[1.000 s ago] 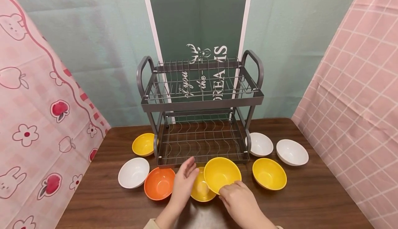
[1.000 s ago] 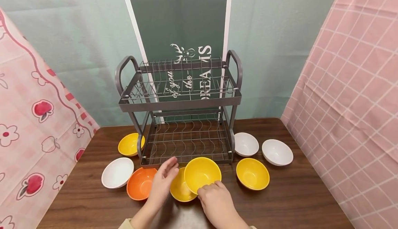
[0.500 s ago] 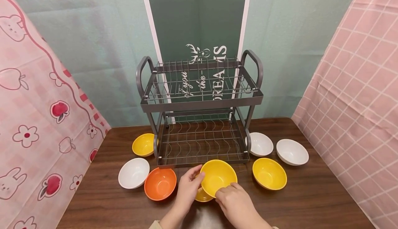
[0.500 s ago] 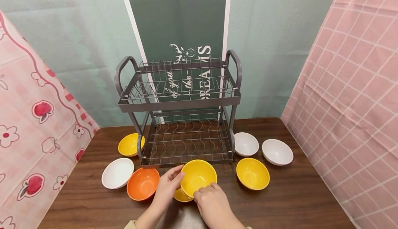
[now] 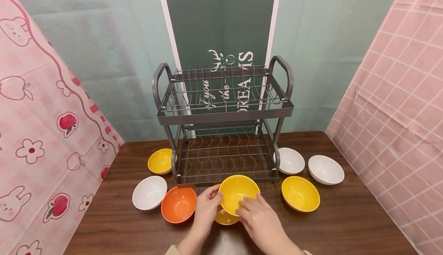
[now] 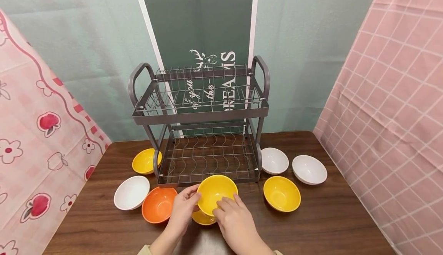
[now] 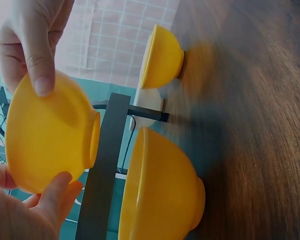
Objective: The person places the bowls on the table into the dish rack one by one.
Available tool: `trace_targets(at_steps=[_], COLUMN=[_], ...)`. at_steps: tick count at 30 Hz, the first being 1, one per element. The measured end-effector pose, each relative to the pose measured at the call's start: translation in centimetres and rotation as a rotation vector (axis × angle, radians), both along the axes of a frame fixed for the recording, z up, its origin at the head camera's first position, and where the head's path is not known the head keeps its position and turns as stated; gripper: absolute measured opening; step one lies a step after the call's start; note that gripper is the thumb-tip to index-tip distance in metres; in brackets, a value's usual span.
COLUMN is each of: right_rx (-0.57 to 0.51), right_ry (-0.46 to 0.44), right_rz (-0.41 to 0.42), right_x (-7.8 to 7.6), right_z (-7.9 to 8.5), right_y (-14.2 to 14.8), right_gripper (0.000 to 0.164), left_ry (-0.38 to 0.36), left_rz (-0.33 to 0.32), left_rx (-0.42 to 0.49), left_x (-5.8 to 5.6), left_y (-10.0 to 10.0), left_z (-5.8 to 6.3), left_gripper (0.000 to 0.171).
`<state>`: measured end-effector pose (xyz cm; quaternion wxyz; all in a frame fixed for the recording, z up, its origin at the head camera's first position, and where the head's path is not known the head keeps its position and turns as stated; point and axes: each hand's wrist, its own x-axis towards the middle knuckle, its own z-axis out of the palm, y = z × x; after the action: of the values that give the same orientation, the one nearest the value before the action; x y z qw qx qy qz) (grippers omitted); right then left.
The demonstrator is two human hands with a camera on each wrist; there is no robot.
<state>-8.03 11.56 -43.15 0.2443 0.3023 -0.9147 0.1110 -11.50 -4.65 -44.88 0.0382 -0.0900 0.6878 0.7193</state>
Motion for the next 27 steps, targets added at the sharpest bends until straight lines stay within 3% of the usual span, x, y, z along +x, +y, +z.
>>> trace_targets(at_steps=[3, 7, 12, 16, 21, 27], right_rx=[-0.053, -0.133, -0.220, -0.298, -0.436, -0.556], right_ry=[0.023, 0.028, -0.119, -0.274, -0.426, -0.525], right_rz=[-0.034, -0.087, -0.179, -0.222, -0.207, -0.174], right_x=[-0.3, -0.6, -0.8, -1.0, -1.2, -1.5], right_z=[0.0, 0.0, 0.0, 0.0, 0.1, 0.0], right_y=[0.1, 0.1, 0.0, 0.0, 0.0, -0.2], right_gripper=[0.031, 0.060, 0.093, 0.105, 0.112, 0.116], left_ry=[-0.016, -0.038, -0.058, -0.063, -0.065, -0.060], left_rz=[0.018, 0.041, 0.052, 0.049, 0.044, 0.051], left_rx=[0.042, 0.093, 0.161, 0.239, 0.281, 0.306], left_x=[-0.1, -0.2, -0.2, -0.2, -0.1, -0.1], left_y=[-0.2, -0.3, -0.3, -0.3, -0.2, -0.1], left_z=[0.1, 0.3, 0.4, 0.4, 0.5, 0.4], left_gripper=[0.037, 0.039, 0.039, 0.039, 0.040, 0.039])
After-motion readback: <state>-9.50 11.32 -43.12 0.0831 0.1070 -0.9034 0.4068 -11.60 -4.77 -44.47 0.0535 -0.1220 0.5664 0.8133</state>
